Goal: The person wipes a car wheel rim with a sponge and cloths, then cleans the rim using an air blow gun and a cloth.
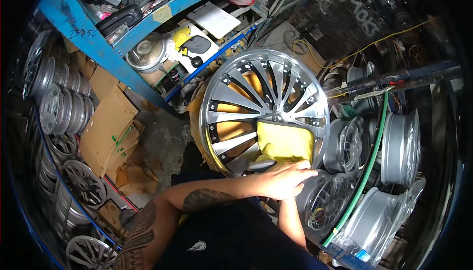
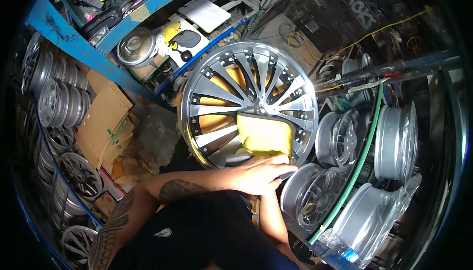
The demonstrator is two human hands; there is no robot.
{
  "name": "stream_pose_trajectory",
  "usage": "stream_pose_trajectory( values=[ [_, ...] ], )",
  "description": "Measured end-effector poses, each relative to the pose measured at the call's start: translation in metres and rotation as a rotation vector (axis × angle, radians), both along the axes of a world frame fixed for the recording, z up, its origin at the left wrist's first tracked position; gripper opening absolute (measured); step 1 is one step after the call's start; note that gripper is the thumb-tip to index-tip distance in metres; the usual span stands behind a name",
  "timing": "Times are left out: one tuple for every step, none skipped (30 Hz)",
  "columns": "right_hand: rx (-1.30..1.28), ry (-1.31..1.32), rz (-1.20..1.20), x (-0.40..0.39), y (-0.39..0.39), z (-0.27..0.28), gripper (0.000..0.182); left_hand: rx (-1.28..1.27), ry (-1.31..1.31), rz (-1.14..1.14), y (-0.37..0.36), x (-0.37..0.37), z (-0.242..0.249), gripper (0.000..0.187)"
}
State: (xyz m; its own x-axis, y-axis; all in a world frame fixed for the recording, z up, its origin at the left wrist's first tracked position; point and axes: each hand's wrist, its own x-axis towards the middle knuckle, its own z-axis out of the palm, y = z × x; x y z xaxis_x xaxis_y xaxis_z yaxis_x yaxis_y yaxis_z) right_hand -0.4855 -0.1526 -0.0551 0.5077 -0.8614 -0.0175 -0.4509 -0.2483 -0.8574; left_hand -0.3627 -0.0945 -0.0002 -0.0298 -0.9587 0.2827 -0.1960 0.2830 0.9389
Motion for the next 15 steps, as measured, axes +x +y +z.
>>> stream_pose_trajectory(
  values=[
    [-0.028, -0.012, -0.017, -0.004, -0.004, 0.007, 0.024, 0.027, -0.022, -0.063, -0.002, -0.005, 0.0, 0.056],
    [-0.107, -0.001, 0.007, -0.001, -0.013, 0.015, 0.023, -0.052, 0.054, -0.094, 0.002, -0.004, 0.001, 0.054],
    [-0.194, 0.017, 0.036, 0.005, -0.024, 0.021, 0.023, -0.162, 0.076, -0.043, 0.006, -0.006, 0.003, 0.053],
    [-0.301, 0.057, 0.116, 0.016, -0.036, 0.027, 0.023, -0.192, 0.074, 0.001, 0.009, -0.005, 0.004, 0.051],
    [-0.389, 0.116, 0.242, 0.034, -0.048, 0.03, 0.023, -0.221, 0.072, 0.042, 0.014, -0.003, 0.003, 0.049],
    [-0.469, 0.17, 0.357, 0.049, -0.052, 0.031, 0.023, -0.162, 0.068, 0.099, 0.018, 0.001, 0.001, 0.046],
    [-0.519, 0.232, 0.476, 0.063, -0.051, 0.027, 0.023, -0.103, 0.065, 0.157, 0.02, 0.005, -0.004, 0.044],
    [-0.545, 0.279, 0.55, 0.074, -0.051, 0.025, 0.023, -0.093, 0.056, 0.262, 0.022, 0.009, -0.012, 0.041],
    [-0.565, 0.314, 0.605, 0.082, -0.049, 0.024, 0.023, -0.072, -0.053, 0.349, 0.025, 0.02, -0.009, 0.04],
    [-0.569, 0.318, 0.636, 0.087, -0.046, 0.028, 0.023, -0.007, -0.08, 0.391, 0.028, 0.028, -0.009, 0.04],
    [-0.545, 0.285, 0.629, 0.089, -0.043, 0.037, 0.023, 0.058, -0.106, 0.439, 0.031, 0.035, -0.01, 0.04],
    [-0.518, 0.243, 0.618, 0.089, -0.04, 0.05, 0.023, 0.046, -0.021, 0.43, 0.033, 0.043, -0.01, 0.039],
    [-0.483, 0.209, 0.614, 0.091, -0.039, 0.056, 0.023, 0.067, 0.055, 0.431, 0.038, 0.05, -0.002, 0.035],
    [-0.449, 0.185, 0.615, 0.09, -0.042, 0.053, 0.023, 0.096, 0.069, 0.426, 0.043, 0.055, 0.002, 0.035],
    [-0.415, 0.164, 0.625, 0.088, -0.046, 0.044, 0.023, 0.124, 0.082, 0.418, 0.045, 0.058, 0.004, 0.034]
  ],
)
